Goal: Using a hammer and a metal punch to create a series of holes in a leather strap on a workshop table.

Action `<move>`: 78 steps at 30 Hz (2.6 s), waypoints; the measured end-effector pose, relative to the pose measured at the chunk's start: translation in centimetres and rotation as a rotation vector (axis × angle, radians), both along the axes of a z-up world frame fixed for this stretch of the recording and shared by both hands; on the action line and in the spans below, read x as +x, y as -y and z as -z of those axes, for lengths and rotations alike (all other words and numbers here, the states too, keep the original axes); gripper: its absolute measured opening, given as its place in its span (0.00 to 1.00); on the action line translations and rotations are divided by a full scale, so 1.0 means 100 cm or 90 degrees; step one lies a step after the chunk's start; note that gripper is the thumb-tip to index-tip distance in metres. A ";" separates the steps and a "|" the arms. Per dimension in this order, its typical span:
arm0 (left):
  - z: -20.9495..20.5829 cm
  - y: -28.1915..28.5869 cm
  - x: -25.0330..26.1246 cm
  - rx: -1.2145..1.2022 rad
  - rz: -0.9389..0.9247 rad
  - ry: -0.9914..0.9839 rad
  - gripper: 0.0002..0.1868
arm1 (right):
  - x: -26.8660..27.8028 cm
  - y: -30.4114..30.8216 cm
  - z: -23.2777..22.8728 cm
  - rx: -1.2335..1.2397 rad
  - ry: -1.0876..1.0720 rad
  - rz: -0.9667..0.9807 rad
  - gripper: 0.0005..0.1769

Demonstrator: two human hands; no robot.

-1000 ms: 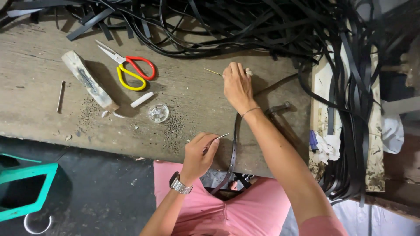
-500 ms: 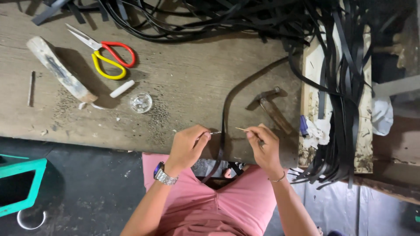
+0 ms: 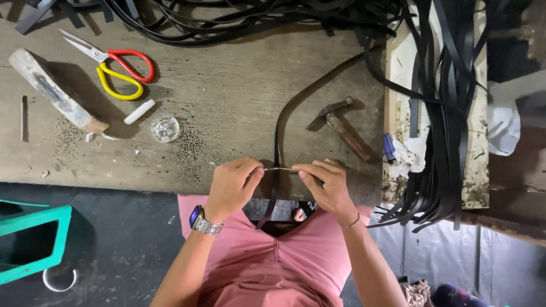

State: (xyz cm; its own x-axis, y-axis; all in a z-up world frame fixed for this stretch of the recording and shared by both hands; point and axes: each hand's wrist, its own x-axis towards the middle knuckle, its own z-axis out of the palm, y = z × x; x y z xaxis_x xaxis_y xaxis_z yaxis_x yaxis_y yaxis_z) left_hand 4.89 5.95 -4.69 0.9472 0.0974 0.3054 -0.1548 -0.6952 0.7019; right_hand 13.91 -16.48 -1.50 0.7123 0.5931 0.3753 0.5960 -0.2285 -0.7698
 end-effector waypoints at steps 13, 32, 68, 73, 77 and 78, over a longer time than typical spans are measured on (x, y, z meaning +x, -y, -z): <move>-0.001 0.000 -0.001 0.003 0.002 -0.012 0.12 | 0.001 0.000 -0.001 0.023 0.023 -0.014 0.11; -0.005 0.000 -0.001 0.015 0.005 0.006 0.11 | 0.000 0.000 0.000 0.013 0.029 -0.020 0.11; 0.008 0.004 -0.001 0.103 0.013 0.115 0.10 | 0.000 0.004 0.015 -0.019 0.100 0.022 0.05; 0.012 0.005 -0.003 0.092 0.000 0.128 0.08 | 0.001 0.009 0.028 0.003 0.099 0.033 0.04; 0.011 0.006 -0.005 0.070 -0.012 0.112 0.08 | 0.004 0.016 0.037 -0.051 0.216 0.174 0.04; 0.010 0.006 -0.005 0.055 -0.009 0.107 0.08 | 0.004 0.018 0.036 -0.116 0.291 0.243 0.04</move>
State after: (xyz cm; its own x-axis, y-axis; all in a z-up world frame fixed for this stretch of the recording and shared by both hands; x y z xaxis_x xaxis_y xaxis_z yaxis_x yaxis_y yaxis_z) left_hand 4.38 5.32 -5.66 0.8812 0.0770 0.4665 -0.2542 -0.7547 0.6048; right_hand 14.34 -18.25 -5.07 0.6780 0.4109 0.6095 0.7061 -0.5943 -0.3849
